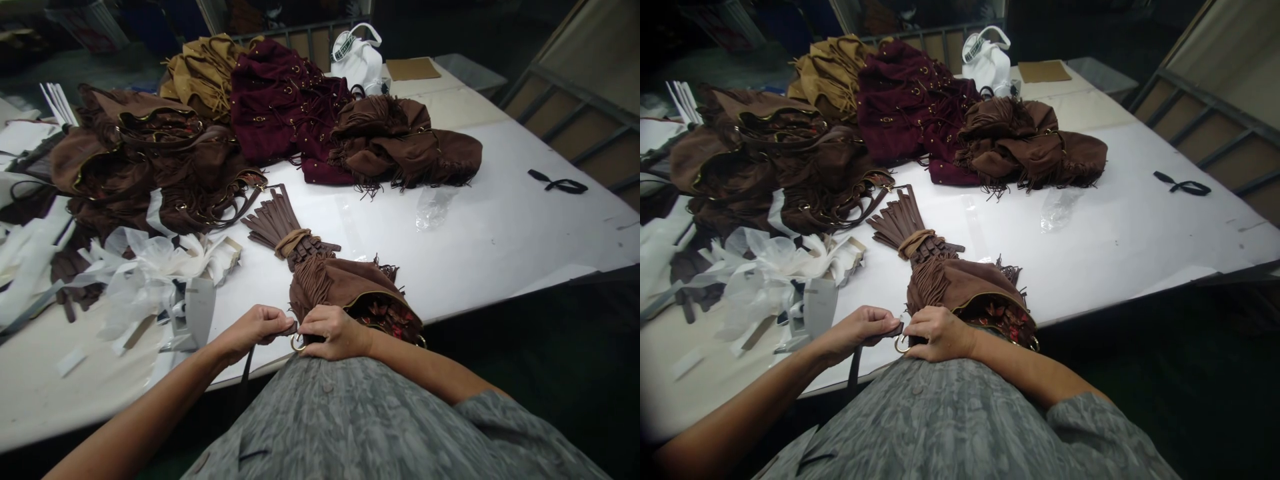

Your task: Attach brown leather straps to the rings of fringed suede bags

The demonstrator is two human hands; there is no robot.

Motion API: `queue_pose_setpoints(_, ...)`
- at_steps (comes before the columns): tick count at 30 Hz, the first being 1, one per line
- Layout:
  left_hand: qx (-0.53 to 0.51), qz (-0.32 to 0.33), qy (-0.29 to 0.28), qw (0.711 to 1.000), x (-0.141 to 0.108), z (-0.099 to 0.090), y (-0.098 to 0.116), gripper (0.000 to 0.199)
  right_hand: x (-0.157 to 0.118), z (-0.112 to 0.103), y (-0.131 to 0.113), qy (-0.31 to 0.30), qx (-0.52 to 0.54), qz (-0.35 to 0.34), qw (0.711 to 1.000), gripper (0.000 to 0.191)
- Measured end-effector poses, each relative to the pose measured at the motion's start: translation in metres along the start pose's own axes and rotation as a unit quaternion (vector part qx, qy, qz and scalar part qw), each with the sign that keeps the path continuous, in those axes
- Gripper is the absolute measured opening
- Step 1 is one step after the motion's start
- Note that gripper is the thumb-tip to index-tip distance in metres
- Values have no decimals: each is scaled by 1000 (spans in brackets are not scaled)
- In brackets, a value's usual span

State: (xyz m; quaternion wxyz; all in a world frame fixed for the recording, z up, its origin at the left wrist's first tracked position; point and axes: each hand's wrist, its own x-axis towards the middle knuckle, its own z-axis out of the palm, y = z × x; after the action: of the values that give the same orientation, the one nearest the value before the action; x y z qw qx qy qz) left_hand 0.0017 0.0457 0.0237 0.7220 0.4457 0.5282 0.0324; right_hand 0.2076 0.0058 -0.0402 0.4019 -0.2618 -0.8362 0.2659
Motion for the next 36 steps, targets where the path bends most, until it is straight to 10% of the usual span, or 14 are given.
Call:
queue_pose_setpoints(16,-57,-28,-83,995,9,1,-17,57,0,-2,-2,10,34,16,999,28)
queue_pose_setpoints(23,120,88,-17,989,2,4,-12,48,0,-1,-3,9,55,25,998,27)
queue_pose_setpoints(36,289,188,-96,934,7,-1,4,41,-5,2,-1,-23,76,16,997,28)
